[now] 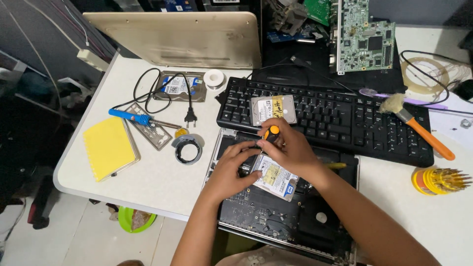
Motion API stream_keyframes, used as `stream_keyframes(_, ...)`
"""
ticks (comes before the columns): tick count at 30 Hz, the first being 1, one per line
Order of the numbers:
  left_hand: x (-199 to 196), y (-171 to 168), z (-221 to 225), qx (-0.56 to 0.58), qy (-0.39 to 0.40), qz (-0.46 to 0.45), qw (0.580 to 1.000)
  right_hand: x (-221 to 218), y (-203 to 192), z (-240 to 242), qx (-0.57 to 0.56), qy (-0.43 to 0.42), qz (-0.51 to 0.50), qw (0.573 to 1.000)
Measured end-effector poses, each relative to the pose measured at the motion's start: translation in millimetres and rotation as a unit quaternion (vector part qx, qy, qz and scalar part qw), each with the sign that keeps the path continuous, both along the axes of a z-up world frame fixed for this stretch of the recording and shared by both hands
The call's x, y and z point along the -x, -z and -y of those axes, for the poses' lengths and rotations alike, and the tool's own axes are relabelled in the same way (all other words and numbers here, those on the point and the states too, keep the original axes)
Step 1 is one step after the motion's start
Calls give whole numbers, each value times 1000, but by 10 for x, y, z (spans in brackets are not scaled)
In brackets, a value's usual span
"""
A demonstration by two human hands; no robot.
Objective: Removing and repositioning a hard drive inside a laptop using a screwdriver
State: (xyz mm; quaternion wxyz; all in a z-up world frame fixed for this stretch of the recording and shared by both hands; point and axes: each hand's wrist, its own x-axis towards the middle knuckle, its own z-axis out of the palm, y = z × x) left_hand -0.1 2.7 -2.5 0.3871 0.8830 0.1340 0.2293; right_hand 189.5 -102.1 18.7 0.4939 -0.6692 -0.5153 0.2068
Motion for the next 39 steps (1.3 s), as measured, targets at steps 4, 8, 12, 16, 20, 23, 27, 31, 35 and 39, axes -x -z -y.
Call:
stream_keyframes(4,-10,-12,10,4,0,5,1000,-28,119,11,-40,0,47,998)
stream_keyframes(8,-12,-4,-3,-10,3,2,1000,-56,158,23,-68,-41,107,991)
stream_keyframes(12,-18,17,-12,-2,-1,-7,1000,-85,97,-10,-178,-63,116,975)
stream_keyframes(16,-13,-29,7,5,-5,-10,1000,-129,222,-6,-168,-15,155,973)
stream_keyframes(20,-10,-65,28,10,-7,-17,1000,-148,203,-22,-214,-12,159,964)
stream_keyframes(23,-19,-73,23,10,-9,-20,1000,-141,102,-31,-258,-51,176,949)
stream_keyframes(27,-16,-37,17,7,-9,-14,1000,-46,42,-74,-310,-93,169,931)
stream_keyframes(31,-25,-72,21,-3,-4,-7,1000,-54,185,-93,-323,-87,160,929)
stream_keyframes(35,-14,-17,10,-4,-3,-3,1000,-87,298,-73,-280,-38,145,948)
stream_keyframes(39,-12,-45,13,0,0,-10,1000,9,271,-18,-189,-50,78,978)
